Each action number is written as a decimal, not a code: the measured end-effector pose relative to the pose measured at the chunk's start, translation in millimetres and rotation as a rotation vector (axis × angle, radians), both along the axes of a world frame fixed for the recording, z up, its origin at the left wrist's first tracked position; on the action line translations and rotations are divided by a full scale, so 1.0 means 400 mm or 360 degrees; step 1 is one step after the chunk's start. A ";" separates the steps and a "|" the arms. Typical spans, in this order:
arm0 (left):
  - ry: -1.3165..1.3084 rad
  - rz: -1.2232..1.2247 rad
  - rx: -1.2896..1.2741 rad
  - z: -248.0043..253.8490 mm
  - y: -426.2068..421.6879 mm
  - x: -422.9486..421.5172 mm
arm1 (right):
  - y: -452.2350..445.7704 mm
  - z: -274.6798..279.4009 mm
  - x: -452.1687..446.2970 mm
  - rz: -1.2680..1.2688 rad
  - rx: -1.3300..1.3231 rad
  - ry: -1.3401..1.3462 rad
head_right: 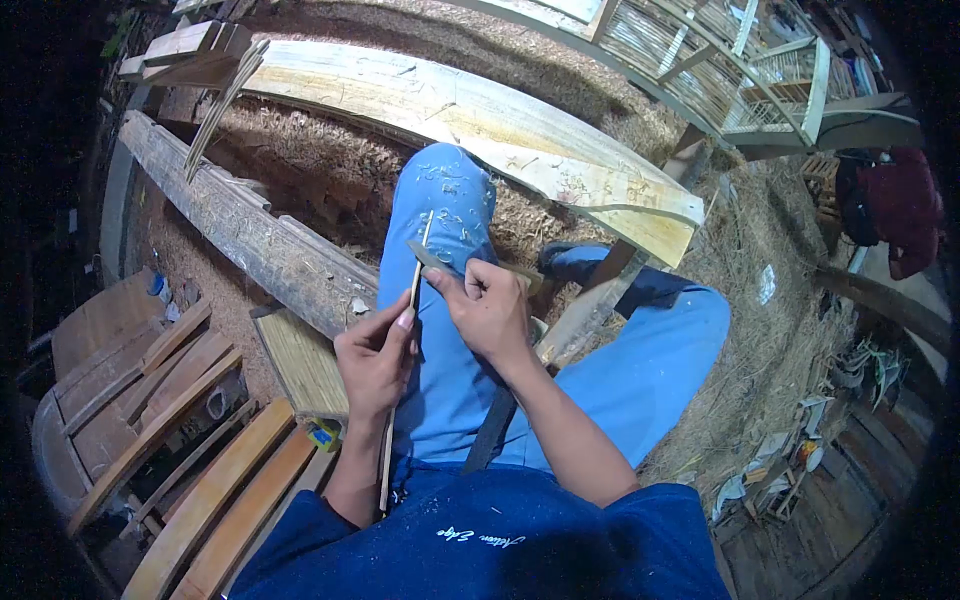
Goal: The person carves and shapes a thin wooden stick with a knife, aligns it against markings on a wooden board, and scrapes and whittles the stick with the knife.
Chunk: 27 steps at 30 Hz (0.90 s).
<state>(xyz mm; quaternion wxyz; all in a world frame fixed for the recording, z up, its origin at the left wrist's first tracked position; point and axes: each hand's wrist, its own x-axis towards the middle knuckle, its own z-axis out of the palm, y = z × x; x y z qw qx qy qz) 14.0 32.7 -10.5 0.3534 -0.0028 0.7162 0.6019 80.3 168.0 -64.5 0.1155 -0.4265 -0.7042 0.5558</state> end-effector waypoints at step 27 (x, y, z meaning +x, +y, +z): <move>-0.0021 -0.0048 -0.0024 0.010 0.000 0.005 | 0.005 0.008 -0.003 0.0030 0.0040 -0.0034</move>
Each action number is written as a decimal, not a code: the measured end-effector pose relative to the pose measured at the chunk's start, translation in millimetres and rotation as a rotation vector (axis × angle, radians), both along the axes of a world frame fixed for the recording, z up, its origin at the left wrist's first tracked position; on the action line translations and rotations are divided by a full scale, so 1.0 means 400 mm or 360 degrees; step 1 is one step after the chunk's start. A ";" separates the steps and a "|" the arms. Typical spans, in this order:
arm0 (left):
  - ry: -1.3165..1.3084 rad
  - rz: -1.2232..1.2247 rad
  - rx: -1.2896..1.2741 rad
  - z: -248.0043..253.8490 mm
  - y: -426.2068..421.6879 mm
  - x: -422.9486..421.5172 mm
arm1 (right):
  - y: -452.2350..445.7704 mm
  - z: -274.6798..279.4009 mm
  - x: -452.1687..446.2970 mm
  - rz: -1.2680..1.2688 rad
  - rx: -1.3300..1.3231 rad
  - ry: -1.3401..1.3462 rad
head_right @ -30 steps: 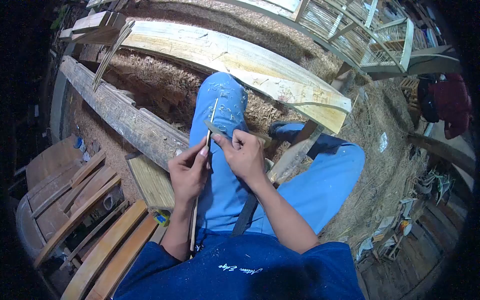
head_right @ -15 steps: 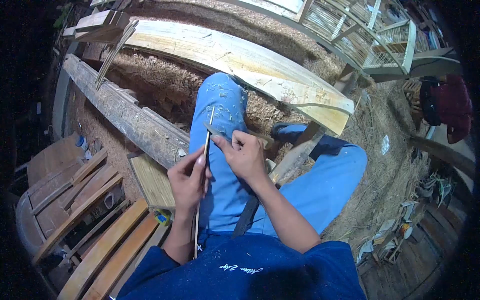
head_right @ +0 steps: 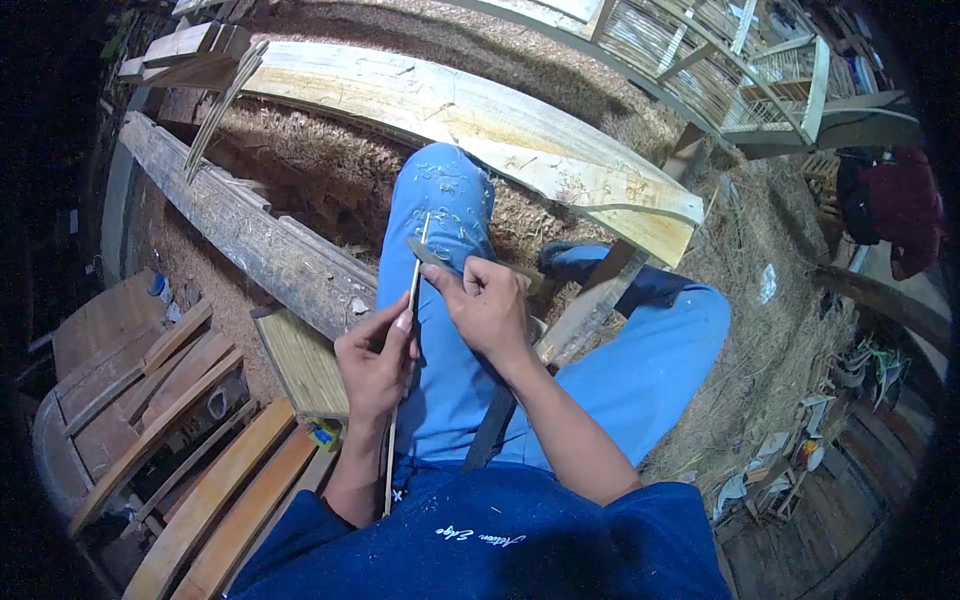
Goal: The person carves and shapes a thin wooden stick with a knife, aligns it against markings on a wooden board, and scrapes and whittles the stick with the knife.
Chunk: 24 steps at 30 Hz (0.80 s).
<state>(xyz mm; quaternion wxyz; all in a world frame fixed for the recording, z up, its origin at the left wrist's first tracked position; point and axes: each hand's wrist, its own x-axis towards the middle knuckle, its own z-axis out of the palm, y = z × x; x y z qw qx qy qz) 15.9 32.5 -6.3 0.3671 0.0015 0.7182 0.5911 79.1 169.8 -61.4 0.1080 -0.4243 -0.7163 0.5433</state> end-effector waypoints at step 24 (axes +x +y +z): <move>0.0031 0.0031 0.0035 -0.024 0.031 -0.020 | -0.003 0.003 0.004 -0.0020 -0.0088 0.0008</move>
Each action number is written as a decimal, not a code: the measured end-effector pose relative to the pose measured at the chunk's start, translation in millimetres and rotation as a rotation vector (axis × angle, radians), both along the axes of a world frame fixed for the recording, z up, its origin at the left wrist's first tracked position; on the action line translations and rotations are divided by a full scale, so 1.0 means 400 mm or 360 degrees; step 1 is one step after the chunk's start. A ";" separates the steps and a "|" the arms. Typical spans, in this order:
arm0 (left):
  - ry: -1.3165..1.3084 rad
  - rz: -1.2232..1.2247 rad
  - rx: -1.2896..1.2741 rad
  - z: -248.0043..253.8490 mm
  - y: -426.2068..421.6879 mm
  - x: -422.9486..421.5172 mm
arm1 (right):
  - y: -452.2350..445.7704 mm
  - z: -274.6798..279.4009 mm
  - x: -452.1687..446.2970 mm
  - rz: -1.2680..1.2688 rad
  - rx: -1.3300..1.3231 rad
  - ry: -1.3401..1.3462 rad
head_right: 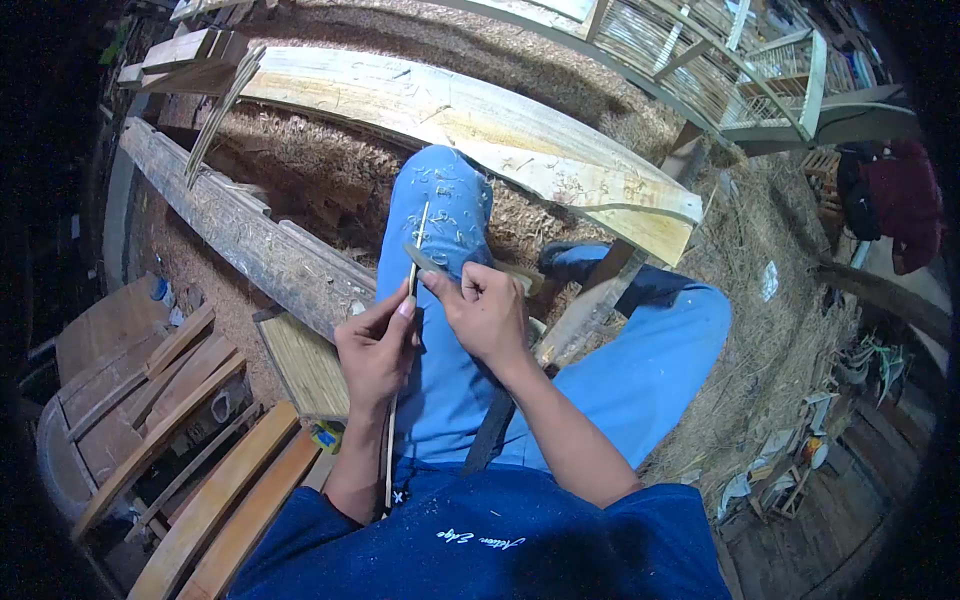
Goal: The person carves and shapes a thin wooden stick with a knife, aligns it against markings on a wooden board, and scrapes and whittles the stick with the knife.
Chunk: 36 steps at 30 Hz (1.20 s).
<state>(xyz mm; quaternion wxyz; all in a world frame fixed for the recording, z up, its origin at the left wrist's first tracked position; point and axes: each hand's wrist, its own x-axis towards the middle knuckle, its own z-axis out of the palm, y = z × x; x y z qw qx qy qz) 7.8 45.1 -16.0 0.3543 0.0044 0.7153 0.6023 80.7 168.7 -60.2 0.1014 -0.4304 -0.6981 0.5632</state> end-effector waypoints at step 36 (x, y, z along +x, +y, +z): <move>-0.0114 -0.0020 -0.0195 0.066 -0.067 0.065 | 0.007 -0.004 -0.009 -0.0006 0.0030 -0.0045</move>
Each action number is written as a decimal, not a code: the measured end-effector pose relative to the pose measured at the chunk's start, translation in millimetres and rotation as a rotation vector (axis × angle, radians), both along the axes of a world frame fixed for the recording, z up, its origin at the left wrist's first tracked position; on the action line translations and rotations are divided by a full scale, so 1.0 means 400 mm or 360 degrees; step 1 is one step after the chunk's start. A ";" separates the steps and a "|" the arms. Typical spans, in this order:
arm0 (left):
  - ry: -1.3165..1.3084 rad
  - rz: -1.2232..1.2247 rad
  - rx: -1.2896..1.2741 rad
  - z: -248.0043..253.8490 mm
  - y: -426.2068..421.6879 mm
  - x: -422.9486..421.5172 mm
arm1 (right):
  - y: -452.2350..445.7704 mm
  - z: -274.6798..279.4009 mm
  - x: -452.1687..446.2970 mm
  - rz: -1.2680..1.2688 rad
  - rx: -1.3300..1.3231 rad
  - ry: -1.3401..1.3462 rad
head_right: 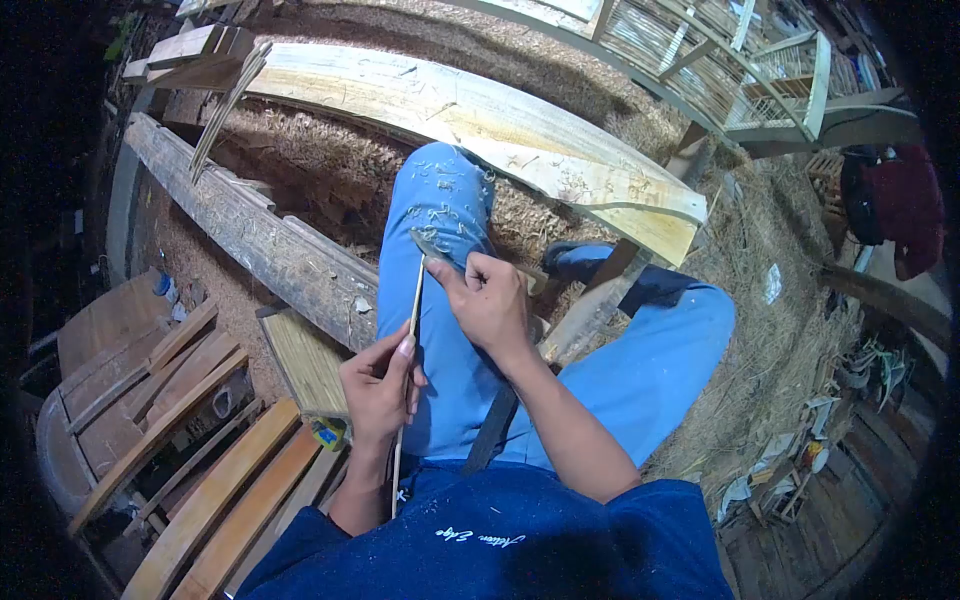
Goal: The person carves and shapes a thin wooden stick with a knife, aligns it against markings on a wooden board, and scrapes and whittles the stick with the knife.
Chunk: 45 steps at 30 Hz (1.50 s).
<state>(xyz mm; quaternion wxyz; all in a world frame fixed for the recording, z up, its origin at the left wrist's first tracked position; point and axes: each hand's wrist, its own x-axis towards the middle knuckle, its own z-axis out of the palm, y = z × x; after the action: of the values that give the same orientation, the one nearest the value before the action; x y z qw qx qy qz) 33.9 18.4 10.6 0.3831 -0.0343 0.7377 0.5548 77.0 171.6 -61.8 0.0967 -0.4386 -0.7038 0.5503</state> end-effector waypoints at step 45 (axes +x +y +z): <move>0.0034 -0.0115 -0.0001 -0.014 0.025 -0.035 | -0.001 -0.024 0.009 0.0000 -0.0065 0.0046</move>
<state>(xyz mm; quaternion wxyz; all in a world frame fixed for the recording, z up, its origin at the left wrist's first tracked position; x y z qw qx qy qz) 20.0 28.6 4.9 0.3950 -0.0017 0.7427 0.5407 80.5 171.2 -71.6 0.0981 -0.4325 -0.6909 0.5709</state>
